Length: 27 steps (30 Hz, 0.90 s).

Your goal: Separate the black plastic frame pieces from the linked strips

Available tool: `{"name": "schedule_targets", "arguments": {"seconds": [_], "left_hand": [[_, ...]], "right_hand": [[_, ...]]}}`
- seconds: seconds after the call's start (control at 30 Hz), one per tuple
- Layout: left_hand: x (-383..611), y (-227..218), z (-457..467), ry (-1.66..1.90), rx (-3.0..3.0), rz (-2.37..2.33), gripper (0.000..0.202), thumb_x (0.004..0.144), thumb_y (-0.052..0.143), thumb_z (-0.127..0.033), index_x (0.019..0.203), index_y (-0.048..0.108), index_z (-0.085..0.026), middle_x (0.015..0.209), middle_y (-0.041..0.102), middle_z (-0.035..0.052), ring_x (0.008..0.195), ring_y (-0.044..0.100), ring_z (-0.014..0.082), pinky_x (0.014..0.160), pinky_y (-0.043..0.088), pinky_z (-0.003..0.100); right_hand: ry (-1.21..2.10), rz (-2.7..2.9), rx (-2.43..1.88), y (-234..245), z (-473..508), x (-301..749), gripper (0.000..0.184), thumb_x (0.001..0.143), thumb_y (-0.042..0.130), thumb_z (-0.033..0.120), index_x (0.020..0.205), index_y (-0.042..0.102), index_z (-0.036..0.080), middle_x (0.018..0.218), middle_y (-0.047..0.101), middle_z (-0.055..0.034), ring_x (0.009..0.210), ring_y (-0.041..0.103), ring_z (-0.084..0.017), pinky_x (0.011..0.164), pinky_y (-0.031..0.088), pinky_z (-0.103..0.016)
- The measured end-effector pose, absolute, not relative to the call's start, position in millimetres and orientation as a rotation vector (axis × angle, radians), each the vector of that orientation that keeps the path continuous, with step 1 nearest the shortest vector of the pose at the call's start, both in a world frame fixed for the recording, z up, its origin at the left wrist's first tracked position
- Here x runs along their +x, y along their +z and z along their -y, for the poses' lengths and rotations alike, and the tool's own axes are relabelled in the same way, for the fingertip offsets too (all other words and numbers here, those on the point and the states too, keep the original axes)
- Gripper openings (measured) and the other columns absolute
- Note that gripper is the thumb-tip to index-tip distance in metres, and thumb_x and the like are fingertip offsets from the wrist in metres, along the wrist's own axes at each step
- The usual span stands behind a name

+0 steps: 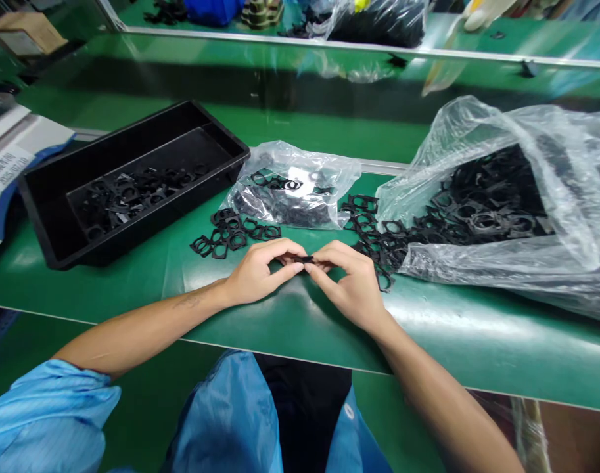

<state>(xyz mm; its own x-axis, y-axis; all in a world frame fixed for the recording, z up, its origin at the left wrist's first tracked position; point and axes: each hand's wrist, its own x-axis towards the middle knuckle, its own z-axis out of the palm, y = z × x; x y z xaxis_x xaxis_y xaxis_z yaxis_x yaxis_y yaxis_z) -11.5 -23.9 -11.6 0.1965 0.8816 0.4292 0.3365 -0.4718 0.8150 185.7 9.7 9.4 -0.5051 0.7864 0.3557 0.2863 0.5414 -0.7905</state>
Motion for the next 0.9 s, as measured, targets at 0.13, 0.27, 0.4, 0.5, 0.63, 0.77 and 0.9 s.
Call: {"name": "schedule_targets", "arguments": {"seconds": [0.13, 0.27, 0.4, 0.5, 0.63, 0.77, 0.9], "left_hand": [[-10.5, -12.0, 24.8, 1.281, 1.906, -1.135, 0.010, 0.091, 0.065, -0.019, 0.099, 0.070, -0.016, 0.085, 0.073, 0.0024, 0.073, 0.068, 0.0112, 0.069, 0.056, 0.020], [-9.4, -12.1, 24.9, 1.356, 1.860, -1.163, 0.009, 0.092, 0.068, -0.024, 0.094, 0.071, -0.016, 0.083, 0.073, 0.0029, 0.073, 0.067, 0.0122, 0.069, 0.055, 0.022], [-9.8, -11.6, 22.6, 1.428, 1.883, -1.163, 0.007, 0.091, 0.070, -0.023, 0.093, 0.072, -0.017, 0.085, 0.073, 0.0039, 0.078, 0.068, 0.0136, 0.073, 0.055, 0.026], [-10.8, -10.1, 21.7, 1.447, 1.898, -1.172, 0.004, 0.091, 0.070, -0.021, 0.091, 0.071, -0.017, 0.084, 0.073, 0.0033, 0.077, 0.067, 0.0135, 0.073, 0.055, 0.026], [-12.8, -6.3, 22.3, 1.473, 1.994, -1.140, 0.004, 0.090, 0.069, -0.015, 0.087, 0.069, -0.018, 0.082, 0.071, 0.0015, 0.077, 0.065, 0.0123, 0.074, 0.053, 0.025], [-14.5, -6.1, 22.5, 1.461, 2.043, -1.147, 0.005, 0.091, 0.068, -0.014, 0.089, 0.069, -0.018, 0.082, 0.070, 0.0016, 0.077, 0.064, 0.0124, 0.073, 0.053, 0.026], [-14.5, -9.6, 22.7, 1.487, 2.063, -1.140, 0.006, 0.090, 0.068, -0.013, 0.091, 0.070, -0.019, 0.084, 0.070, 0.0024, 0.081, 0.066, 0.0132, 0.076, 0.054, 0.027]], "right_hand": [[0.887, 2.038, -0.865, 9.4, -9.8, 185.4, 0.009, 0.092, 0.066, 0.018, 0.083, 0.068, 0.020, 0.077, 0.066, -0.0028, 0.069, 0.063, -0.015, 0.064, 0.054, -0.029], [0.909, 1.986, -0.848, 11.4, -10.2, 184.7, 0.009, 0.091, 0.068, 0.019, 0.083, 0.069, 0.020, 0.077, 0.066, -0.0024, 0.067, 0.063, -0.014, 0.062, 0.053, -0.028], [0.887, 1.954, -0.831, 12.6, -10.6, 184.3, 0.011, 0.090, 0.071, 0.019, 0.080, 0.071, 0.021, 0.077, 0.070, -0.0024, 0.067, 0.064, -0.015, 0.063, 0.054, -0.029], [0.856, 1.947, -0.822, 11.6, -10.6, 184.6, 0.010, 0.090, 0.072, 0.021, 0.080, 0.073, 0.022, 0.077, 0.071, -0.0026, 0.068, 0.065, -0.016, 0.065, 0.055, -0.031], [0.834, 1.959, -0.760, 10.5, -11.3, 184.7, 0.010, 0.091, 0.072, 0.020, 0.081, 0.074, 0.022, 0.077, 0.071, -0.0027, 0.069, 0.065, -0.016, 0.065, 0.055, -0.031], [0.867, 1.979, -0.753, 11.2, -12.5, 184.8, 0.007, 0.091, 0.071, 0.020, 0.084, 0.074, 0.022, 0.079, 0.071, -0.0031, 0.070, 0.065, -0.016, 0.065, 0.056, -0.031], [0.917, 1.953, -0.793, 12.4, -12.7, 185.0, 0.010, 0.088, 0.071, 0.015, 0.094, 0.074, 0.022, 0.088, 0.072, -0.0035, 0.075, 0.066, -0.016, 0.066, 0.057, -0.029]]}}
